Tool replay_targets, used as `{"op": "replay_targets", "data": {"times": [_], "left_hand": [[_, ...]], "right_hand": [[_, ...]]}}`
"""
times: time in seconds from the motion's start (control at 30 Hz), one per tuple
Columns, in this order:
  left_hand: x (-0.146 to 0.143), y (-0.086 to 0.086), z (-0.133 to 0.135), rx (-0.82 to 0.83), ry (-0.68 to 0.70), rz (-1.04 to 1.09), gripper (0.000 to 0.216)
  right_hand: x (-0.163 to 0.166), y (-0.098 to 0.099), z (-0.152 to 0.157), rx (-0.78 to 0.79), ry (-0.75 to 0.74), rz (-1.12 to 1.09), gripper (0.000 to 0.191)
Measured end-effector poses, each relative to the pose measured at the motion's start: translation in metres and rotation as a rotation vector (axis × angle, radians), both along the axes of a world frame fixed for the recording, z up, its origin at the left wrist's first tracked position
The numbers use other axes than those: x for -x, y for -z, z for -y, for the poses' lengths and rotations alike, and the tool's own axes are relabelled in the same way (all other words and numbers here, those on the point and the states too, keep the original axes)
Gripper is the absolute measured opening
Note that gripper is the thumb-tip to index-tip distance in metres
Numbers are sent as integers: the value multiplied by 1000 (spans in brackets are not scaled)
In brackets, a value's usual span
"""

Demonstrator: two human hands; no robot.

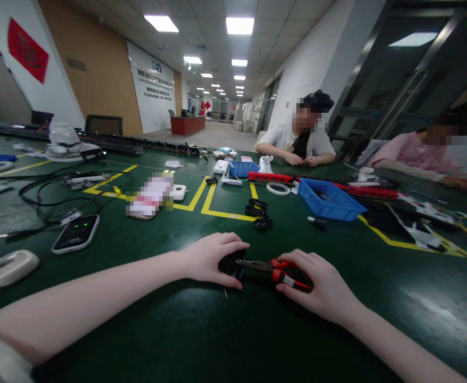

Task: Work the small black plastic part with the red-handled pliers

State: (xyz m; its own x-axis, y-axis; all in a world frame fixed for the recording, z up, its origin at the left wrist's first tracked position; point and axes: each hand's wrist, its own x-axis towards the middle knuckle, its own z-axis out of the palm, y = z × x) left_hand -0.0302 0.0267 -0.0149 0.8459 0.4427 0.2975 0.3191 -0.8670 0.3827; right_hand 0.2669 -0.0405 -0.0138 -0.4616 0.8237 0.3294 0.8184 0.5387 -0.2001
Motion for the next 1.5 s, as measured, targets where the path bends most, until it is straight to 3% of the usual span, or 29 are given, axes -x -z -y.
{"op": "replay_targets", "data": {"times": [0.47, 0.9, 1.5], "left_hand": [[-1, 1, 0, -15, -8, -17, 69], [0, 0, -2, -33, 28, -49, 71], [0, 1, 1, -22, 58, 58, 65]], "right_hand": [[-5, -7, 0, -163, -84, 120, 38], [-7, -6, -1, -309, -125, 158, 41], [-5, -8, 2, -106, -65, 84, 36]]}}
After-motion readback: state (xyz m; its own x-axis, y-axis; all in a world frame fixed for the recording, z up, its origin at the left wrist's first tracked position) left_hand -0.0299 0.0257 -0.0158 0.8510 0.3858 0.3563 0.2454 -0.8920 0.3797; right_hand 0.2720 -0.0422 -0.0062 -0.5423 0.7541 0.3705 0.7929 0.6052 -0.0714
